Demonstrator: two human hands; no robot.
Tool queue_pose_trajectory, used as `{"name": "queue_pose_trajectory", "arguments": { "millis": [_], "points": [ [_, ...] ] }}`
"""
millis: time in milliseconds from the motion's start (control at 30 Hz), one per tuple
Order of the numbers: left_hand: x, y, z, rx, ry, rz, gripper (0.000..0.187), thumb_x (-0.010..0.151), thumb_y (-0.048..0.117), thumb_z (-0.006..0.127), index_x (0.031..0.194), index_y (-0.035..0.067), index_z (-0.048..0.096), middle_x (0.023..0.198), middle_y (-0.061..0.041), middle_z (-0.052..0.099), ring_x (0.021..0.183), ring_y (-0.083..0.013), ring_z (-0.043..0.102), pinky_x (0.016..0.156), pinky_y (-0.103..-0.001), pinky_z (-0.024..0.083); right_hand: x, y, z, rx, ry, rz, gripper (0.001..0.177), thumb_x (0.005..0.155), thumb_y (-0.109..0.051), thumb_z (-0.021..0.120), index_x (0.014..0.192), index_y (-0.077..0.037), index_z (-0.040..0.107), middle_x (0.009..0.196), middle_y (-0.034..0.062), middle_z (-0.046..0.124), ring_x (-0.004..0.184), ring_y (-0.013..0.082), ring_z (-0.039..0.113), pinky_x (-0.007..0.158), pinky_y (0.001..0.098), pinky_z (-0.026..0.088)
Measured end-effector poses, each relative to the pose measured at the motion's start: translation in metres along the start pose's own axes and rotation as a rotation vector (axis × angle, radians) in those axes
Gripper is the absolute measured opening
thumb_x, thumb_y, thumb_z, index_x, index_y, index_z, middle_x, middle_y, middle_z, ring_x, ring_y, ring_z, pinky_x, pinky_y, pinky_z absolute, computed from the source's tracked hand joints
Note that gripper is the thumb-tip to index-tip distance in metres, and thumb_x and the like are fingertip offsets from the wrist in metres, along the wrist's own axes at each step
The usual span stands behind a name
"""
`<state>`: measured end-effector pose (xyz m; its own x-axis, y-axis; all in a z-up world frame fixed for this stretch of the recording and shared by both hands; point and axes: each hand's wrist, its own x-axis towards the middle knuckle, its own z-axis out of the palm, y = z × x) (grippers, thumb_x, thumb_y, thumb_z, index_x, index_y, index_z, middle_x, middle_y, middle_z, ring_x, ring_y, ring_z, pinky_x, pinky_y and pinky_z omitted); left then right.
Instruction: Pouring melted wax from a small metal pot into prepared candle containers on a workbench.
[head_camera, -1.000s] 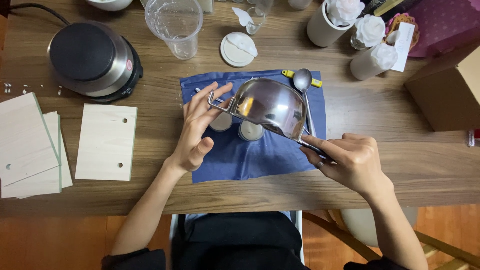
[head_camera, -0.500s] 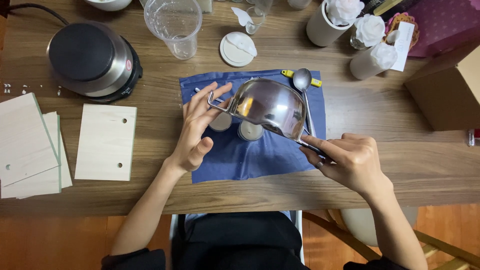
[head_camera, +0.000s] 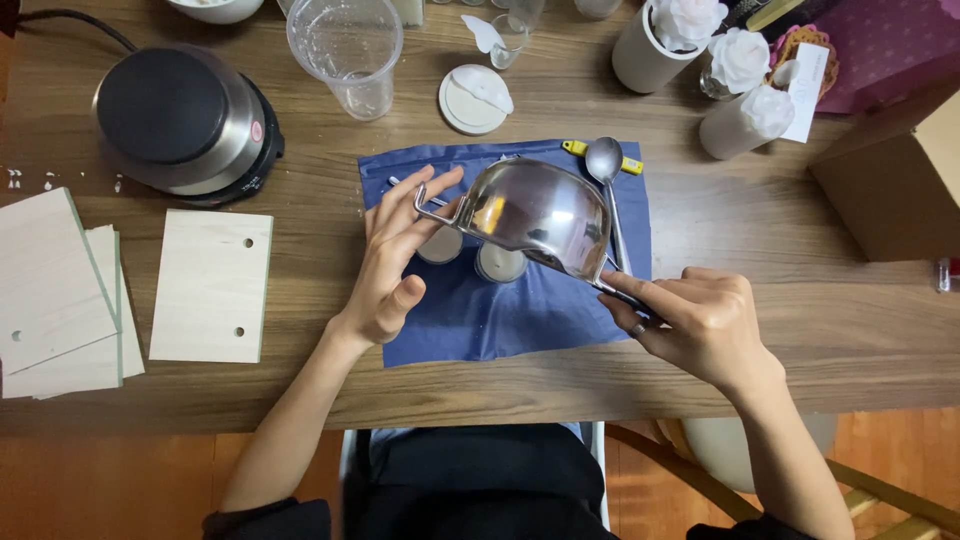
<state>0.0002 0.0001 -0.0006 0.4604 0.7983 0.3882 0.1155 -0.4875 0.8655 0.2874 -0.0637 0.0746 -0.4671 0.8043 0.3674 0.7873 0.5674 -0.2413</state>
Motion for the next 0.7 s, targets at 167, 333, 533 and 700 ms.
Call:
{"name": "queue_pose_trajectory", "arguments": {
  "millis": [167,333,533,700],
  "points": [
    [0.0001,0.0005,-0.0001,-0.005,0.000,0.000,0.095,0.080,0.081,0.019,0.137,0.009,0.044,0.147,-0.013,0.033,0.139,-0.0364,0.016,0.107,-0.048,0.005,-0.0007,0.0007,0.0005,0.000,-0.006,0.004,0.011,0.076,-0.010,0.074,0.087,-0.014,0.073,0.042,0.0008,0.052,0.037,0.0162,0.051,0.045,0.0223,0.043],
    [-0.0001,0.0002,0.0003,-0.007,0.003,0.001,0.095,0.080,0.080,0.020,0.136,0.008,0.045,0.147,-0.013,0.033,0.139,-0.0367,0.016,0.107,-0.048,0.005,-0.0005,0.0007,-0.0007,-0.003,-0.014,0.004,0.012,0.077,-0.010,0.073,0.088,-0.014,0.073,0.041,0.0003,0.051,0.037,0.0160,0.051,0.045,0.0216,0.043],
    [-0.0006,-0.0007,0.0007,-0.002,0.003,0.007,0.093,0.081,0.079,0.020,0.137,0.009,0.044,0.147,-0.013,0.033,0.139,-0.0366,0.016,0.107,-0.049,0.005,0.0005,0.0011,-0.0012,0.003,-0.014,0.006,0.011,0.078,-0.010,0.073,0.088,-0.014,0.073,0.041,-0.0003,0.052,0.037,0.0152,0.051,0.045,0.0217,0.043],
    [-0.0006,-0.0009,0.0007,0.001,-0.001,0.003,0.093,0.080,0.079,0.020,0.137,0.009,0.044,0.147,-0.012,0.033,0.140,-0.0357,0.016,0.107,-0.047,0.006,-0.0003,0.0016,-0.0014,-0.003,-0.017,0.001,0.012,0.077,-0.010,0.073,0.089,-0.014,0.073,0.040,-0.0002,0.050,0.037,0.0153,0.051,0.046,0.0214,0.042]
  ]
}}
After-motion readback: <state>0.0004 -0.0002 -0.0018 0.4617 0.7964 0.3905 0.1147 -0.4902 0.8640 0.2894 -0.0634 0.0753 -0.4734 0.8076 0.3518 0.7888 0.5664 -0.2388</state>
